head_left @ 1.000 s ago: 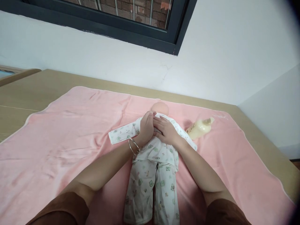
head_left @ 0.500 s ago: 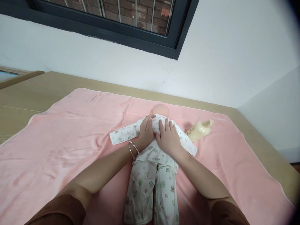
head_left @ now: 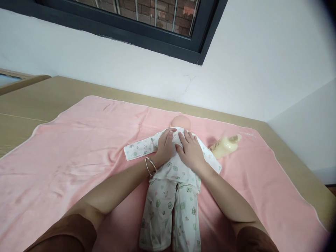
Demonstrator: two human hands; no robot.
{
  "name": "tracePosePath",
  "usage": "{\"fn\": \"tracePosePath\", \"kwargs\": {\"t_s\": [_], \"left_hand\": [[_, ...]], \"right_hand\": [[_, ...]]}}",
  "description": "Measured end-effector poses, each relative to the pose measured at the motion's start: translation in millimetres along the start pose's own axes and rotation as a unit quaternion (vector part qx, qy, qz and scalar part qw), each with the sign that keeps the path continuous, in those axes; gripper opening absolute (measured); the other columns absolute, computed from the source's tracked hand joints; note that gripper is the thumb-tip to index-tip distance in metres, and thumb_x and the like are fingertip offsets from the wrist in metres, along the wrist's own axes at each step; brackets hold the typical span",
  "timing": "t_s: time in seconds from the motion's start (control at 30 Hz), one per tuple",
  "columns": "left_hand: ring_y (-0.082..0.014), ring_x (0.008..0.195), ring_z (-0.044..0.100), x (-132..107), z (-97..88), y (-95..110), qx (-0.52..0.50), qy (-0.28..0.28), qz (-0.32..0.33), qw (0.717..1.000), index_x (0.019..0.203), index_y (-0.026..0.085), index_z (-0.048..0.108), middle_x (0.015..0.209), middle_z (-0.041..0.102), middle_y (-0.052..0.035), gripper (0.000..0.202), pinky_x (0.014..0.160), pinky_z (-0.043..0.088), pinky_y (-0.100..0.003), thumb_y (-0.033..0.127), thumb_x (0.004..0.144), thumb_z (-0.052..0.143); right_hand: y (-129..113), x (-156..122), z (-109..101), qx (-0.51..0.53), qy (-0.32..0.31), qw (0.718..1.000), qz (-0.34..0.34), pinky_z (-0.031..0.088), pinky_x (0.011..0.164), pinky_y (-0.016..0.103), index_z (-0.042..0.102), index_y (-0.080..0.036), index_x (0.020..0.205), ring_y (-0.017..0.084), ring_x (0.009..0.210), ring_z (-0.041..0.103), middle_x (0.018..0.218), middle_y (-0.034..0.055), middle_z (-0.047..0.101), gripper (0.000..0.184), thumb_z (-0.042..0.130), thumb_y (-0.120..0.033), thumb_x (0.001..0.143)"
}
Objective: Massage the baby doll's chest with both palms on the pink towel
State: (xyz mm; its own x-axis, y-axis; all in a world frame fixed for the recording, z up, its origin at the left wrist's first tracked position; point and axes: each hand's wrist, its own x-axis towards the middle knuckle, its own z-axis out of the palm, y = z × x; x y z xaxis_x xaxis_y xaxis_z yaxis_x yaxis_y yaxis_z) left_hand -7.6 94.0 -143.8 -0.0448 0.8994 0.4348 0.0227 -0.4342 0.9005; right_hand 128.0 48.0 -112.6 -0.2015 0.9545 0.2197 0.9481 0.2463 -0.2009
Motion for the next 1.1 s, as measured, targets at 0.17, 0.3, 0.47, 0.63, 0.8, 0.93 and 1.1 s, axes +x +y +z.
{"fn": "tracePosePath", "kwargs": {"t_s": [0.17, 0.3, 0.47, 0.63, 0.8, 0.93, 1.1], "left_hand": [[-0.0220, 0.112, 0.065, -0.3, -0.3, 1.3, 0.008, -0.002, 0.000, 1.000, 0.106, 0.020, 0.066, 0.113, 0.072, -0.0088, 0.039, 0.106, 0.049, -0.041, 0.043, 0.105, 0.035], [-0.0216, 0.113, 0.064, -1.0, -0.8, 3.3, 0.015, -0.007, -0.001, 1.000, 0.108, 0.020, 0.065, 0.115, 0.072, -0.0087, 0.036, 0.106, 0.049, -0.041, 0.041, 0.104, 0.036], [-0.0224, 0.114, 0.064, -1.2, -0.9, 7.0, 0.020, -0.008, -0.005, 1.000, 0.107, 0.020, 0.065, 0.116, 0.072, -0.0101, 0.035, 0.107, 0.048, -0.041, 0.041, 0.103, 0.036], [-0.0225, 0.114, 0.064, -0.9, -1.4, 6.9, 0.025, -0.010, -0.006, 1.000, 0.107, 0.019, 0.065, 0.116, 0.072, -0.0106, 0.036, 0.108, 0.048, -0.042, 0.040, 0.103, 0.037], [-0.0224, 0.118, 0.064, -1.2, -1.4, 3.7, 0.018, -0.018, -0.014, 1.000, 0.113, 0.020, 0.066, 0.122, 0.071, -0.0098, 0.036, 0.110, 0.047, -0.043, 0.041, 0.103, 0.038], [-0.0225, 0.118, 0.065, -1.2, -0.2, 2.6, 0.000, -0.014, -0.016, 1.000, 0.110, 0.019, 0.067, 0.120, 0.073, -0.0108, 0.036, 0.111, 0.047, -0.042, 0.041, 0.102, 0.040], [-0.0225, 0.117, 0.065, -1.2, 0.2, 3.6, 0.004, -0.010, -0.019, 1.000, 0.109, 0.018, 0.067, 0.119, 0.073, -0.0116, 0.036, 0.111, 0.047, -0.043, 0.040, 0.102, 0.039]], "right_hand": [[-29.2, -25.8, 2.7, -0.051, 0.012, 0.998, -0.019, 0.026, 0.123, 0.062, 0.044, -0.005, 0.153, 0.044, 0.153, 0.028, 0.161, 0.0275, 0.036, 0.060, 0.047, -0.035, 0.101], [-15.4, -9.5, -2.6, -0.012, -0.059, 0.994, -0.093, 0.018, 0.124, 0.066, 0.046, -0.019, 0.155, 0.041, 0.157, 0.017, 0.167, 0.0154, 0.030, 0.058, 0.051, -0.032, 0.099], [1.8, 6.2, -7.5, 0.001, -0.048, 0.999, 0.007, 0.027, 0.123, 0.060, 0.038, -0.009, 0.158, 0.038, 0.155, 0.027, 0.165, 0.0240, 0.030, 0.062, 0.038, -0.042, 0.105], [-17.6, -16.1, -4.6, -0.046, -0.019, 0.999, -0.018, 0.027, 0.122, 0.062, 0.043, -0.003, 0.154, 0.044, 0.151, 0.032, 0.161, 0.0269, 0.037, 0.059, 0.039, -0.035, 0.104], [-9.3, -7.2, -2.2, 0.002, -0.040, 0.992, -0.122, 0.020, 0.127, 0.060, 0.048, -0.018, 0.153, 0.036, 0.155, 0.026, 0.163, 0.0088, 0.041, 0.054, 0.045, -0.026, 0.100], [8.2, 9.5, -2.5, 0.033, -0.025, 0.998, -0.051, 0.025, 0.125, 0.058, 0.047, -0.016, 0.153, 0.033, 0.153, 0.031, 0.164, 0.0101, 0.040, 0.057, 0.047, -0.036, 0.100], [-2.8, -1.5, -5.1, 0.000, -0.011, 1.000, -0.015, 0.029, 0.121, 0.063, 0.046, -0.009, 0.153, 0.040, 0.151, 0.034, 0.162, 0.0158, 0.041, 0.058, 0.044, -0.037, 0.102]]}}
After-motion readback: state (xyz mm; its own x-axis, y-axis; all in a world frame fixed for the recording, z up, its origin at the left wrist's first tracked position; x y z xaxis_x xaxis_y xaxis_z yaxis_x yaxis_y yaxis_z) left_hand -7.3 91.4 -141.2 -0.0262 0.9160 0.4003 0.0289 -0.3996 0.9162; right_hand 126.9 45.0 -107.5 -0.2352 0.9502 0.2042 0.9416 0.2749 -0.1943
